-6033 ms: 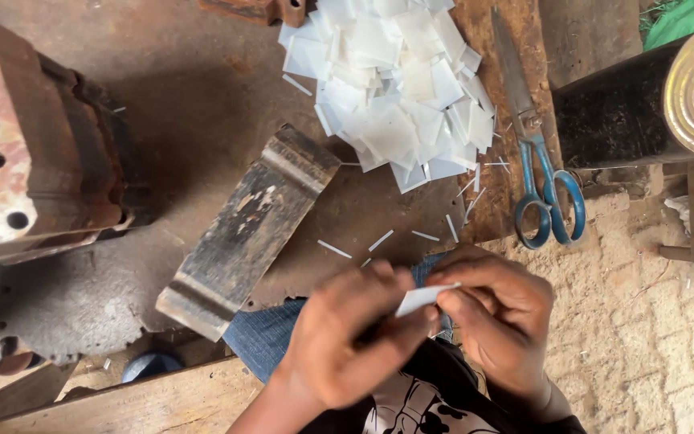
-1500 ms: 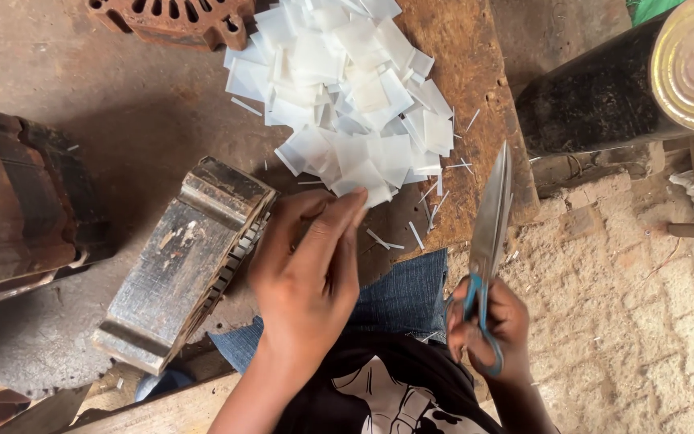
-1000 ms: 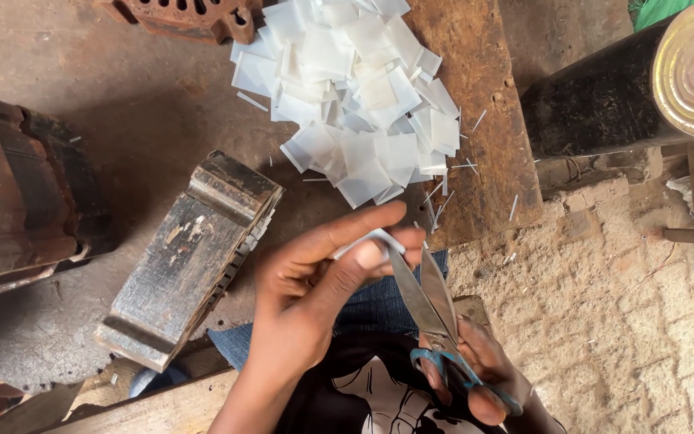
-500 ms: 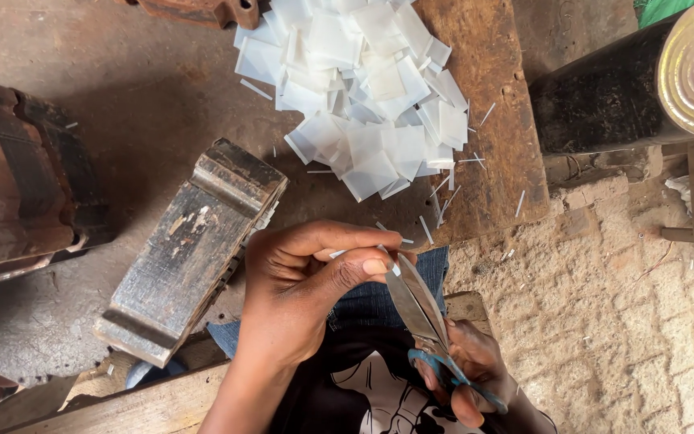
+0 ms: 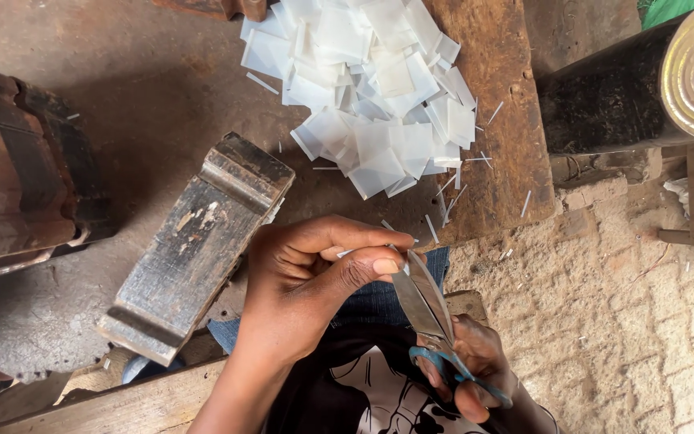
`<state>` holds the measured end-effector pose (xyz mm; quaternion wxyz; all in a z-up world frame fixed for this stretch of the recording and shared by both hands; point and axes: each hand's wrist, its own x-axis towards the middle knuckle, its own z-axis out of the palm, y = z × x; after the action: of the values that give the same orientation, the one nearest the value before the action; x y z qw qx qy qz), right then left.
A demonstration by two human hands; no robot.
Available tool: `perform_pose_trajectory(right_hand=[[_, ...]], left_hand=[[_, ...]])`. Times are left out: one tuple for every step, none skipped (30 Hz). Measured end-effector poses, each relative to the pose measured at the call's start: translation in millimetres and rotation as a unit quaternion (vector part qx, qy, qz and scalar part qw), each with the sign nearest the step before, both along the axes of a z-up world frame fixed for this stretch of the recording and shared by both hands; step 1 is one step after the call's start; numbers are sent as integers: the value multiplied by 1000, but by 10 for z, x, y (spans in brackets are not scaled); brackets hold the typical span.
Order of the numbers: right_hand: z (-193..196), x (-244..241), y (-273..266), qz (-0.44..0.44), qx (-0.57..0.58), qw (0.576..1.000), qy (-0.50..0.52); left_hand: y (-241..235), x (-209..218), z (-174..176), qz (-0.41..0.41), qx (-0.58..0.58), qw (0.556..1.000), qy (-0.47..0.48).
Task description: Cutting and folding small plastic strips to create slot insulators for motor winding.
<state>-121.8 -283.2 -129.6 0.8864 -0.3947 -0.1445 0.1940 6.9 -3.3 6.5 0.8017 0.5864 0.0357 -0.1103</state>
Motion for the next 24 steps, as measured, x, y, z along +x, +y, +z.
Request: perform_pose_trajectory(right_hand=[[37, 49, 16, -10, -39, 999, -18], [74, 97, 33, -21, -78, 996, -37], [-40, 116, -16, -20, -78, 996, -37], [-154, 135, -63, -33, -167, 978, -123], [-266, 157, -117, -46, -255, 943, -207], [-170, 219, -115, -45, -255, 943, -208], [-76, 280, -112, -51, -286, 929, -230], [22, 341, -111, -57, -316, 913, -252], [18, 326, -96, -58, -316, 913, -253], [17, 311, -82, -89, -281, 920, -257], [17, 304, -69, -119, -246, 926, -261], [87, 282, -71, -119, -245, 926, -263], [157, 251, -75, -106, -231, 949, -188], [224, 219, -78, -91, -215, 966, -112], [158, 183, -93, -91, -215, 966, -112], [91, 147, -107, -92, -198, 968, -120], [25, 108, -121, -94, -180, 971, -128], [-50, 75, -118, -93, -180, 971, -128], [-128, 50, -110, -72, -128, 979, -143], [-206, 26, -103, -50, -77, 983, -158], [-200, 12, -88, -50, -77, 983, -158], [-195, -2, -73, -52, -75, 984, -151], [-189, -14, -62, -53, -73, 985, -145], [-177, -24, -48, -52, -74, 985, -145]], left_hand=[[-3, 4, 8, -2, 6, 1000, -3], [-6, 8, 16, -4, 12, 1000, -5], [-5, 6, 19, -4, 12, 1000, -5], [-4, 4, 23, 1, 11, 1000, -9], [-7, 4, 25, 6, 9, 1000, -14], [-17, 21, 53, 6, 9, 1000, -14], [-27, 39, 82, 16, -8, 1000, -10], [-39, 58, 114, 25, -24, 999, -7], [-79, 2, 38, 24, -24, 999, -8], [-118, -53, -36, 58, -6, 998, -40], [-158, -107, -109, 93, 12, 993, -71], [-174, -129, -111, 93, 11, 993, -73], [-191, -159, -115, 135, 43, 984, -108], [-207, -191, -123, 177, 74, 971, -143], [-210, -157, -68, 177, 74, 971, -143], [-211, -125, -14, 180, 76, 970, -145], [-210, -96, 40, 182, 79, 969, -147], [-202, -117, 7, 183, 79, 969, -146], [-191, -133, -26, 164, 53, 975, -138], [-179, -148, -59, 146, 27, 981, -129], [-167, -138, -22, 146, 26, 981, -129], [-155, -129, 14, 125, -19, 988, -87], [-144, -120, 49, 104, -64, 991, -46], [-140, -125, 31, 105, -64, 991, -46]])
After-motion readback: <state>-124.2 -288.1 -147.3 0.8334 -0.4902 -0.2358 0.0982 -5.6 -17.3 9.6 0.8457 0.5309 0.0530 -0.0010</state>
